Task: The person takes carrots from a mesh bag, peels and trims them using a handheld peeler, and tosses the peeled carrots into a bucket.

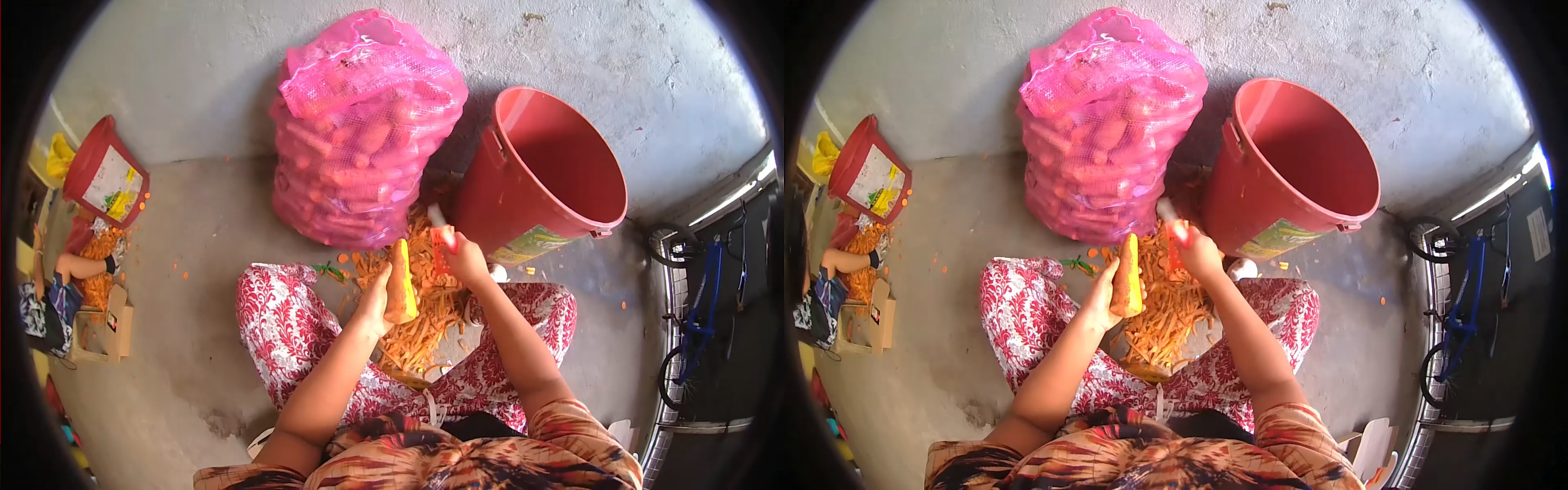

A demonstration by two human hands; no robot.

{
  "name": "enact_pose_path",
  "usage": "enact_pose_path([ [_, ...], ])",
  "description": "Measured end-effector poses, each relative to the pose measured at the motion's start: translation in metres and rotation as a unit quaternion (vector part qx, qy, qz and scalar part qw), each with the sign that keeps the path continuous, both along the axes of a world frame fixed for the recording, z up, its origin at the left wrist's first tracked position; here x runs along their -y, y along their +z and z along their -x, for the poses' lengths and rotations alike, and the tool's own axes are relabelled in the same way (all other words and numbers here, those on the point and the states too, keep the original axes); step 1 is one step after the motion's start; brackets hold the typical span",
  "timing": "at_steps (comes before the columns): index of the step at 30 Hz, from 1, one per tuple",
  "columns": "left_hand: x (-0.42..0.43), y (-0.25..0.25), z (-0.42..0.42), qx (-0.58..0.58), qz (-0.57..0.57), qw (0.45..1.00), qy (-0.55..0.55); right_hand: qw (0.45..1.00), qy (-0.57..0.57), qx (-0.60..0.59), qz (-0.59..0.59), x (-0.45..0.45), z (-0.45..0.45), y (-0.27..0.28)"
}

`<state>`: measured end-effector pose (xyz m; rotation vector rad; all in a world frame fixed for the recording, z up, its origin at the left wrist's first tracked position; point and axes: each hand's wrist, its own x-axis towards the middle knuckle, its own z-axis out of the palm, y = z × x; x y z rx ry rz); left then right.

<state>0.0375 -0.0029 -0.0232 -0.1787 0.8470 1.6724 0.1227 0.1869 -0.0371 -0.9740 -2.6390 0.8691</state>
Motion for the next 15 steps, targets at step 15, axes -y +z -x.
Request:
enact_pose_path([
  [15,0.002,0.014,-0.004,0.020,-0.052,0.998,-0.016,0.946,-0.099,-0.244,0.189,0.023,0.006,0.041],
])
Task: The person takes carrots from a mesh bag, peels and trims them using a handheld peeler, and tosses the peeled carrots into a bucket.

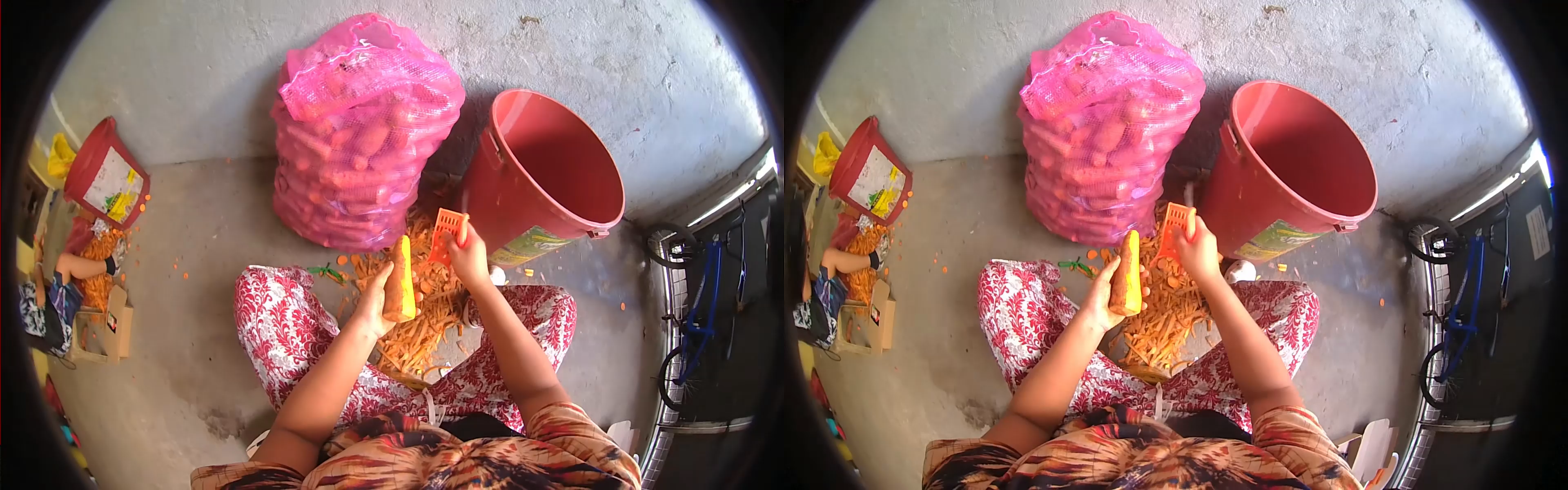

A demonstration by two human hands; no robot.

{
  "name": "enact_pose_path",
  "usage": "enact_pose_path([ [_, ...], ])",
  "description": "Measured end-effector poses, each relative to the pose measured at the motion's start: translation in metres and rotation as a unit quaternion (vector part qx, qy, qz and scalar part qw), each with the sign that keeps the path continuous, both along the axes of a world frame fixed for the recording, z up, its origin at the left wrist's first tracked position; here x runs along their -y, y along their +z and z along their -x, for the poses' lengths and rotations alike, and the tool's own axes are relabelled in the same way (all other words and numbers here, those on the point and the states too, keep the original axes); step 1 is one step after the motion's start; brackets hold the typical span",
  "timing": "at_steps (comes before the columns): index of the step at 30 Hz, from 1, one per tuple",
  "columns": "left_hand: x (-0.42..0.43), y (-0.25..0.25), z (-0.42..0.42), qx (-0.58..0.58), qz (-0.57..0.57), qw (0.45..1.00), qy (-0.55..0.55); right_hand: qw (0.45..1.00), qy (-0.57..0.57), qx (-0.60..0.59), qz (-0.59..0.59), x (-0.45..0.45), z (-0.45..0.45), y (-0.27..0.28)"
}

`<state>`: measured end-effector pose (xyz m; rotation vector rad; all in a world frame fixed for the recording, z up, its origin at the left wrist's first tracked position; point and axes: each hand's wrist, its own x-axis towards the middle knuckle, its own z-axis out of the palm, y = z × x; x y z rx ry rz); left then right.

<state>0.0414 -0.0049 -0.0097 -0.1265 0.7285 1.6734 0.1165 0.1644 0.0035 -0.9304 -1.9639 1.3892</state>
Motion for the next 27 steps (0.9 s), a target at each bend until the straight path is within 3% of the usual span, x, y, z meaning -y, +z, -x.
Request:
enact_pose_path([
  [1,-0.001,0.002,0.000,-0.009,0.014,1.000,0.011,1.000,-0.001,-0.027,0.015,0.005,0.001,0.003],
  [2,-0.001,0.000,0.001,0.002,-0.005,1.000,0.005,0.993,-0.033,-0.041,0.102,0.011,0.000,0.008],
  [5,-0.002,-0.013,0.005,0.031,-0.048,0.998,-0.008,0.987,-0.072,-0.118,0.079,0.017,-0.002,0.009],
  [6,-0.002,-0.016,0.005,0.038,-0.054,0.998,-0.007,0.981,-0.075,-0.084,0.159,0.020,-0.006,0.021],
  [10,-0.004,-0.010,0.000,0.050,-0.104,0.993,0.004,0.963,-0.002,-0.181,0.200,0.054,-0.005,0.044],
  [13,-0.011,0.005,-0.004,0.173,-0.036,0.984,0.030,0.981,0.030,-0.152,0.119,0.067,-0.009,0.047],
  [14,-0.004,0.009,-0.004,0.122,-0.104,0.987,-0.030,0.984,0.037,-0.145,0.093,0.068,-0.010,0.045],
  [16,0.000,0.003,-0.004,0.099,-0.104,0.987,-0.074,0.989,0.050,-0.131,0.040,0.070,-0.010,0.043],
  [19,0.005,0.007,-0.007,0.093,-0.089,0.983,-0.127,0.983,-0.004,-0.155,-0.099,0.044,-0.003,0.029],
  [21,0.007,0.013,-0.008,0.078,-0.078,0.983,-0.147,0.979,-0.126,-0.148,-0.056,-0.003,0.004,0.021],
  [23,0.008,0.016,-0.008,0.042,-0.069,0.985,-0.154,0.949,-0.222,-0.106,-0.196,-0.045,0.003,0.019],
  [25,0.006,0.017,-0.009,0.080,-0.053,0.988,-0.124,0.967,-0.185,-0.168,-0.044,-0.037,0.000,0.040],
  [26,0.006,0.017,-0.010,0.101,-0.043,0.988,-0.108,0.971,-0.156,-0.171,-0.064,-0.029,-0.001,0.039],
  [27,0.006,0.015,-0.009,0.095,-0.049,0.988,-0.111,0.972,-0.117,-0.199,0.046,-0.006,-0.003,0.051],
])
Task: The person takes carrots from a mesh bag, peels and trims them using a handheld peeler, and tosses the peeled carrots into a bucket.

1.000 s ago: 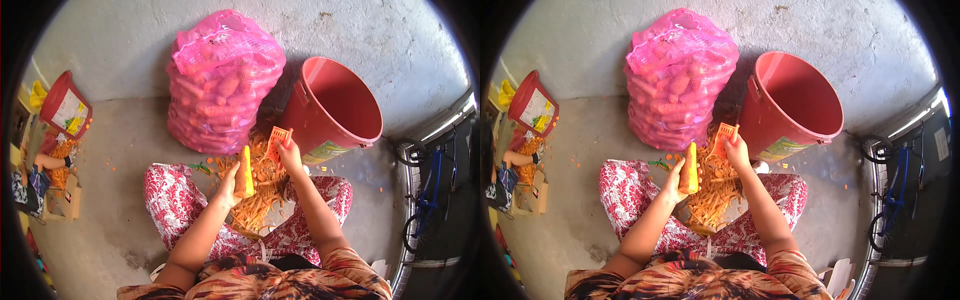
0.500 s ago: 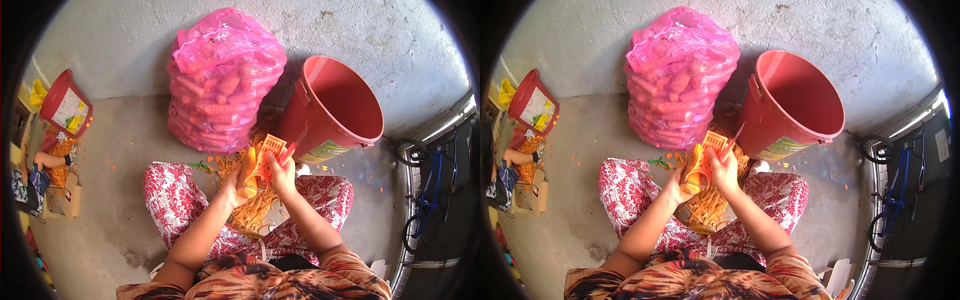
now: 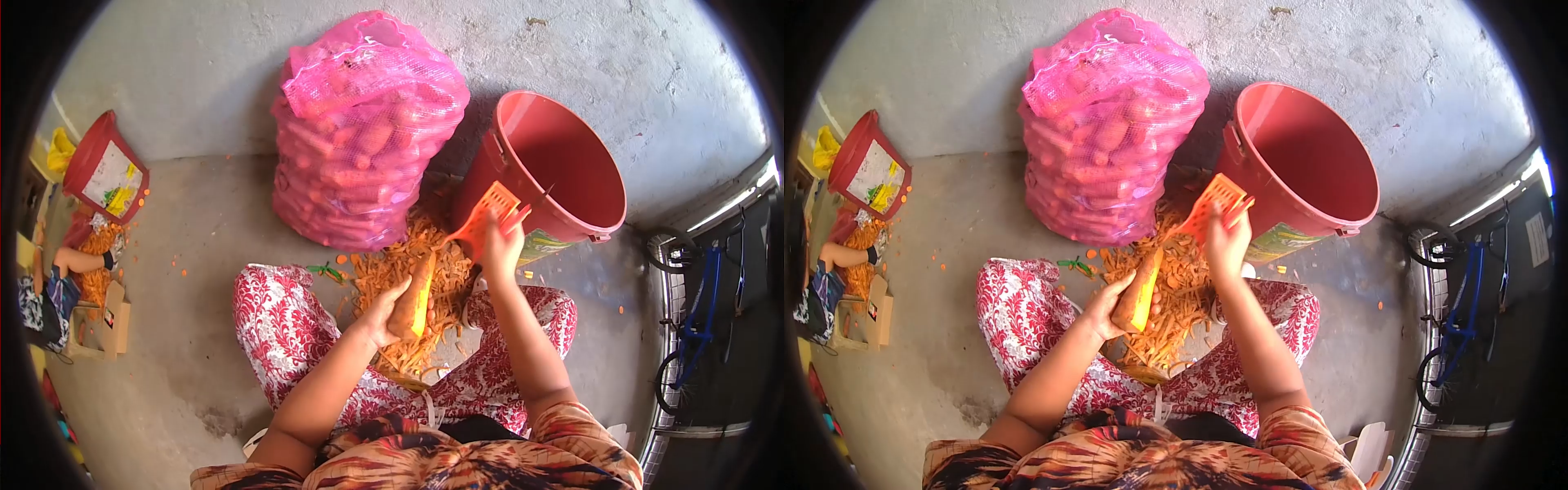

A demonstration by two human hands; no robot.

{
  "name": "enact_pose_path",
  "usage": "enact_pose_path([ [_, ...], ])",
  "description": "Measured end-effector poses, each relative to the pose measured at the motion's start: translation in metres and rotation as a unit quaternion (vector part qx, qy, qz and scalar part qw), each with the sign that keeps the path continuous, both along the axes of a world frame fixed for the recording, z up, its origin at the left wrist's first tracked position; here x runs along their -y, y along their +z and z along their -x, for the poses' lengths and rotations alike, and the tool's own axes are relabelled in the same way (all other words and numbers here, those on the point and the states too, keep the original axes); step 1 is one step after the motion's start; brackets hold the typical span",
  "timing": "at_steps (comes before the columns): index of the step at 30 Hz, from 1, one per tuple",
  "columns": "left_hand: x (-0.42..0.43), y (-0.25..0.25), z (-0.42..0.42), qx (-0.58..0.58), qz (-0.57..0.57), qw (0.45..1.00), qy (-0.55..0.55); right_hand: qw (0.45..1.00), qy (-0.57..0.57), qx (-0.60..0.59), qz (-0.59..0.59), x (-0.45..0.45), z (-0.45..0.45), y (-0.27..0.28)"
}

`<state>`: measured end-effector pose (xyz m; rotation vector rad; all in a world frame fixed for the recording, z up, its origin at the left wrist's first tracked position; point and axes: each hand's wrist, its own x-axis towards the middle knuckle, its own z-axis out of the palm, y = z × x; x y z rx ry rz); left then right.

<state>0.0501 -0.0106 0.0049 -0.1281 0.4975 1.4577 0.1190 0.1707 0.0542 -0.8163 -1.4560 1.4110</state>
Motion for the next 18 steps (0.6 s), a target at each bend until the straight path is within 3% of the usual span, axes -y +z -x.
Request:
enact_pose_path([
  [3,-0.004,-0.020,0.006,0.003,-0.047,0.999,0.011,0.995,0.094,0.025,0.012,0.052,-0.009,0.013],
  [7,-0.007,0.025,0.000,0.021,0.031,0.995,0.091,0.989,0.148,-0.004,-0.010,0.087,-0.009,0.014],
  [13,-0.006,0.011,-0.003,0.016,0.022,0.997,0.066,0.985,0.129,0.049,-0.104,0.086,-0.011,0.002],
  [16,-0.006,-0.005,0.003,0.029,-0.077,0.997,-0.009,0.961,0.099,0.106,-0.234,0.076,-0.016,-0.010],
  [18,-0.002,-0.014,-0.003,0.018,-0.056,0.998,-0.033,0.981,0.040,0.084,-0.172,0.054,-0.008,-0.005],
])
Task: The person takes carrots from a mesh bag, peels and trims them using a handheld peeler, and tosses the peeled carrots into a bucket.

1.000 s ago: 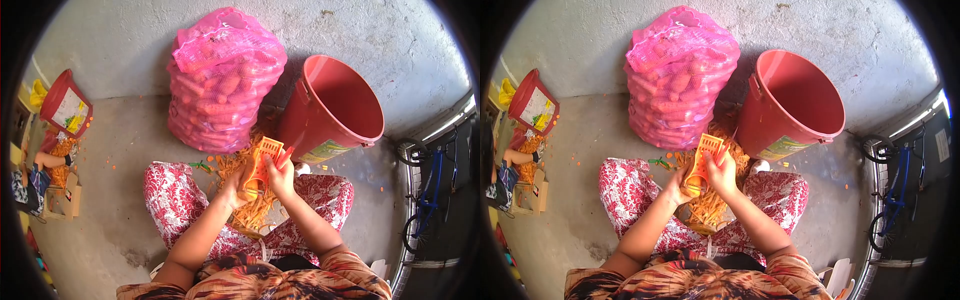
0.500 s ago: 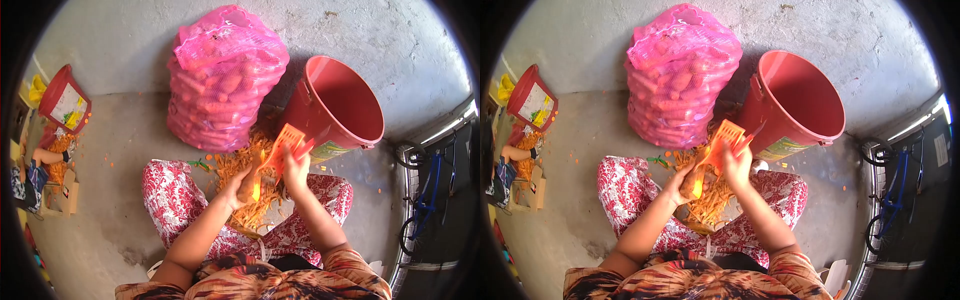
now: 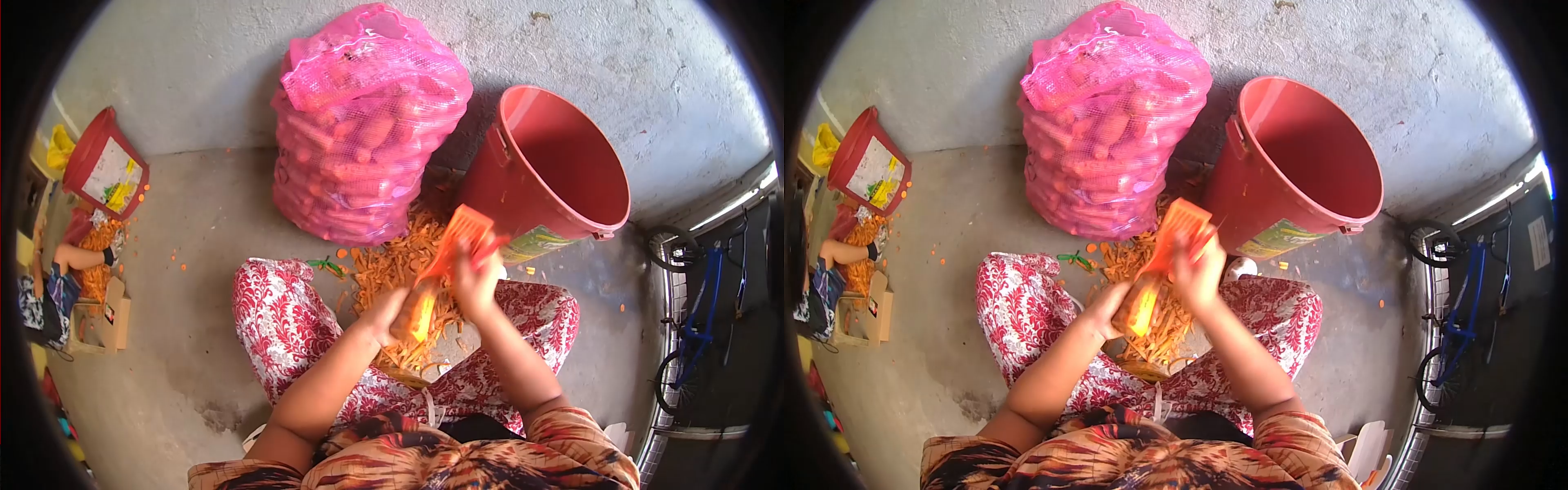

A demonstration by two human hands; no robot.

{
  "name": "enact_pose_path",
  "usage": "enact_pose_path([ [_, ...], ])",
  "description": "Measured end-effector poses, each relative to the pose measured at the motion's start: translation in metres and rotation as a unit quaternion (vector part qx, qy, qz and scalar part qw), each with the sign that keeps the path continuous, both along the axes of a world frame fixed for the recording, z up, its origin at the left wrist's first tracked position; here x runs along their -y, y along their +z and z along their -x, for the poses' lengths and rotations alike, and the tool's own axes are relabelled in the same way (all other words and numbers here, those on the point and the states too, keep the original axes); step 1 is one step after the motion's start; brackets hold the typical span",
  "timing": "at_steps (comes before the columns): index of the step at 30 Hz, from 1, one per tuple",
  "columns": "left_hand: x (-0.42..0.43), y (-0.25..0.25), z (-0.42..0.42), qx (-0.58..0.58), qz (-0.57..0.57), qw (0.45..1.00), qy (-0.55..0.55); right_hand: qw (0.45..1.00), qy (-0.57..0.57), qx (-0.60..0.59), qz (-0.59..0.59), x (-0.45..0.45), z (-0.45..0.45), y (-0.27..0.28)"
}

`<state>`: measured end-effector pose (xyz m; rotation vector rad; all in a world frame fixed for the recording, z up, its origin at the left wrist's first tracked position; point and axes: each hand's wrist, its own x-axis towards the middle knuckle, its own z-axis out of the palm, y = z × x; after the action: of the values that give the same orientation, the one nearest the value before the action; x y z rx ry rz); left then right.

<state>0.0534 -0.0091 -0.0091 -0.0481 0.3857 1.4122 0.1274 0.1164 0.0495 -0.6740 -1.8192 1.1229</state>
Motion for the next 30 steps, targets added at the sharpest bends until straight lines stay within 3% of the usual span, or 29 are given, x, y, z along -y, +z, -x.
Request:
enact_pose_path([
  [4,0.001,0.010,-0.007,-0.005,0.073,0.997,0.021,0.964,-0.235,0.034,-0.116,-0.089,0.004,-0.026],
  [5,0.001,0.002,-0.002,-0.001,0.035,0.999,0.013,0.979,-0.202,-0.024,-0.008,-0.098,0.000,-0.034],
  [8,-0.001,0.009,0.005,0.016,0.073,0.995,0.067,0.981,-0.044,-0.076,0.174,-0.040,-0.004,0.007],
  [12,-0.002,0.008,0.010,-0.002,0.011,0.996,0.083,0.974,0.062,-0.070,0.206,0.023,-0.003,0.024],
  [13,-0.007,0.034,0.003,-0.005,0.090,0.989,0.114,0.974,0.079,-0.067,0.204,0.029,-0.004,0.022],
  [15,-0.007,0.032,0.001,-0.005,0.083,0.989,0.120,0.977,0.103,-0.075,0.172,0.036,-0.002,0.016],
  [21,-0.007,0.018,0.000,0.001,0.039,0.994,0.107,0.994,0.077,-0.002,0.075,0.034,-0.005,0.010],
  [24,-0.010,0.023,0.003,-0.049,0.069,0.990,0.114,0.979,0.088,-0.028,0.180,0.027,0.003,0.011],
  [28,-0.003,0.022,0.010,-0.095,0.069,0.990,0.073,0.983,0.098,0.025,0.151,0.022,0.014,0.002],
  [29,0.000,0.020,0.008,-0.089,0.052,0.993,0.050,0.989,0.041,0.105,0.093,0.010,0.013,-0.010],
  [30,0.004,0.017,0.003,-0.083,0.034,0.996,0.027,0.982,0.022,0.028,0.184,0.002,0.016,0.003],
])
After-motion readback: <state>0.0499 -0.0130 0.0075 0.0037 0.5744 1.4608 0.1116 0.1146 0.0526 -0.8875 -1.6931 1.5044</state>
